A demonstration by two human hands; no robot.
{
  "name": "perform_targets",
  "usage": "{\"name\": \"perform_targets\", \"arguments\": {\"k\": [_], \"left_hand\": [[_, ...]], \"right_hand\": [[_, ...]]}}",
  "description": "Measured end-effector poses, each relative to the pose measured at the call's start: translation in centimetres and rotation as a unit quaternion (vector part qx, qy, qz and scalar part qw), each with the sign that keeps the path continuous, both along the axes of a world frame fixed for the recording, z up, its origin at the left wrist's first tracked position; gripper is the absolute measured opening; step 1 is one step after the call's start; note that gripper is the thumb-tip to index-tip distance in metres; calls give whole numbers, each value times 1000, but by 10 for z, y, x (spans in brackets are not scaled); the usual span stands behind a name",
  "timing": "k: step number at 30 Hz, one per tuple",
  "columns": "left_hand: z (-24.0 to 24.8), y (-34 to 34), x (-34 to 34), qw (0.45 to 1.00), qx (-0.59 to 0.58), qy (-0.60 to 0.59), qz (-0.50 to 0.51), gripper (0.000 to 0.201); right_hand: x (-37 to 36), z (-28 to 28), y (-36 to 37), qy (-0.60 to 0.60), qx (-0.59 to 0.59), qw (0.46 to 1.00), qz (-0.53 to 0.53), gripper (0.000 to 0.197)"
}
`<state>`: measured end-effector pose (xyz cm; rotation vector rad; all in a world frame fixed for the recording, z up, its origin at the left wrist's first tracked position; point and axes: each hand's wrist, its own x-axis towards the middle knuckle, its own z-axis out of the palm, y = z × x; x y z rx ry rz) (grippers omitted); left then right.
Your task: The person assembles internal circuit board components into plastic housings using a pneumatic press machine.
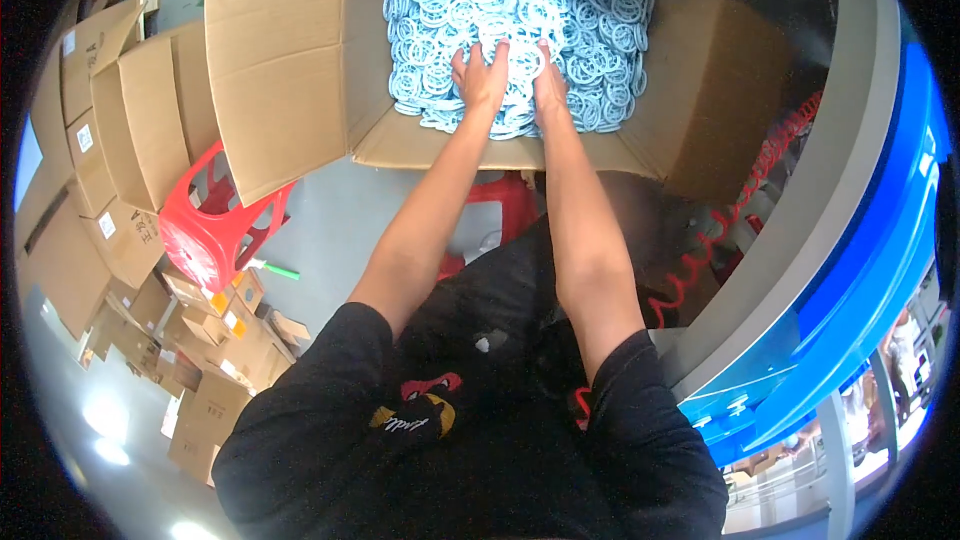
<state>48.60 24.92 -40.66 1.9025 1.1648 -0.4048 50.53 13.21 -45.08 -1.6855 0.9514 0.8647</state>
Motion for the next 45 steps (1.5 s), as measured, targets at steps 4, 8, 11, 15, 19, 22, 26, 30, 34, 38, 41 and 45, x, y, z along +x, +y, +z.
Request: {"name": "perform_targets", "arguments": {"k": [4, 8, 11, 15, 19, 22, 26, 30, 34, 38, 41, 45], "left_hand": [[-3, -1, 2, 1000, 11, -11, -8, 76], [-6, 7, 0, 1000, 13, -21, 14, 75], [-6, 37, -10, 999, 35, -2, 29, 76], [31, 7, 15, 999, 29, -39, -22, 76], [58, 28, 26, 996, 51, -70, -33, 72], [80, 48, 32, 996, -15, -80, -19, 70], [121, 43, 38, 988, -44, -142, -46, 67], [153, 57, 34, 974, -86, -204, -40, 62], [199, 63, 27, 917, -232, -318, 65, 45], [215, 85, 17, 850, -259, -429, 162, 48], [237, 69, 21, 857, -300, -396, 138, 53], [246, 166, 46, 867, -287, -403, 63, 54]], "right_hand": [[-2, -8, -2, 12, 27, 999, -19, 122], [-9, 3, 9, -28, 181, 978, -97, 84], [-15, 43, 42, -7, 215, 969, -118, 83], [-5, 16, 14, 68, 211, 964, -149, 121], [14, 61, 31, 28, 227, 962, -147, 117], [27, 127, 50, -5, 187, 971, -149, 97], [28, 160, 46, -60, 202, 956, -203, 73], [23, 186, 52, -183, 270, 920, -217, 60], [29, 244, 64, -265, 185, 940, -113, 69], [31, 290, 98, -312, 121, 941, -57, 77], [34, 300, 79, -347, 32, 936, -48, 62], [10, 367, 145, -409, 170, 888, -124, 63]]}}
